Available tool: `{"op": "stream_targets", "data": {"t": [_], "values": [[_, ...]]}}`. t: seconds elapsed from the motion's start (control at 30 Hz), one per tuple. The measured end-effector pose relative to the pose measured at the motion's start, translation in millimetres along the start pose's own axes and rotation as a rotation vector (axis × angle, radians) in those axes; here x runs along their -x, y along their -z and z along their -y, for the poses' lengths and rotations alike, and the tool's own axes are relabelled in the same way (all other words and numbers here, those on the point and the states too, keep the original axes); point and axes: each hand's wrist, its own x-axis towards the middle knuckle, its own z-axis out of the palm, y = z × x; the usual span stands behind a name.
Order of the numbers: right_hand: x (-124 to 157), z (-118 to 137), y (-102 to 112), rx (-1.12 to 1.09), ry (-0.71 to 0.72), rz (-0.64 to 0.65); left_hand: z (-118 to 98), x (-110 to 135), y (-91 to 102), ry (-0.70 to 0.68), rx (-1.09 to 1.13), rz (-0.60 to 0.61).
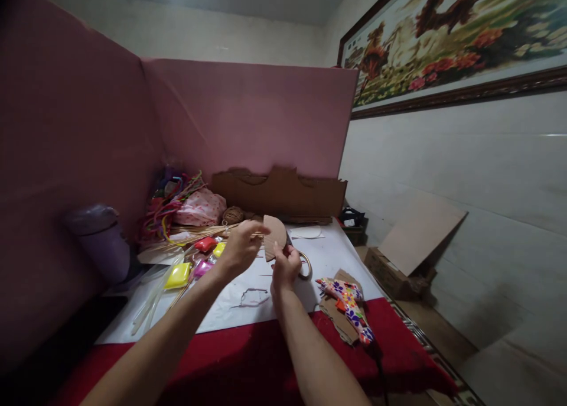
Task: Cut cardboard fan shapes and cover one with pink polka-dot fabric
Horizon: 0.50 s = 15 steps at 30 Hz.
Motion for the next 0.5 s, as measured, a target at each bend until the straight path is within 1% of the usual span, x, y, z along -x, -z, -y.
{"op": "stream_targets", "data": {"t": [0.03, 0.07, 0.13, 0.2, 0.27, 0.37, 0.43, 0.5], "values": [[1.5, 2.3, -0.8, 0.001, -0.029, -0.016, 18.3, 5.7, 5.2, 0.032, -0.229, 0.09], [3.1, 4.5, -1.5, 0.0, -0.056, -0.031, 35.2, 12.4, 9.2, 0.02, -0.43, 0.215], [5.7, 8.1, -2.7, -0.008, -0.086, -0.051, 61.2, 27.8, 12.9, 0.012, -0.509, 0.335], [7.1, 9.9, -3.3, -0.019, -0.1, -0.054, 75.3, 42.2, 11.7, 0.007, -0.55, 0.398], [7.2, 9.8, -3.3, -0.027, -0.112, -0.051, 80.5, 51.2, 8.0, 0.009, -0.578, 0.407], [5.8, 7.9, -2.6, -0.03, -0.124, -0.057, 79.7, 51.3, 6.1, 0.002, -0.584, 0.368], [5.1, 7.1, -2.4, -0.028, -0.127, -0.061, 76.7, 45.2, 13.0, -0.011, -0.57, 0.312], [5.7, 7.5, -2.6, -0.027, -0.121, -0.052, 73.9, 38.7, 28.8, -0.024, -0.564, 0.211]]}}
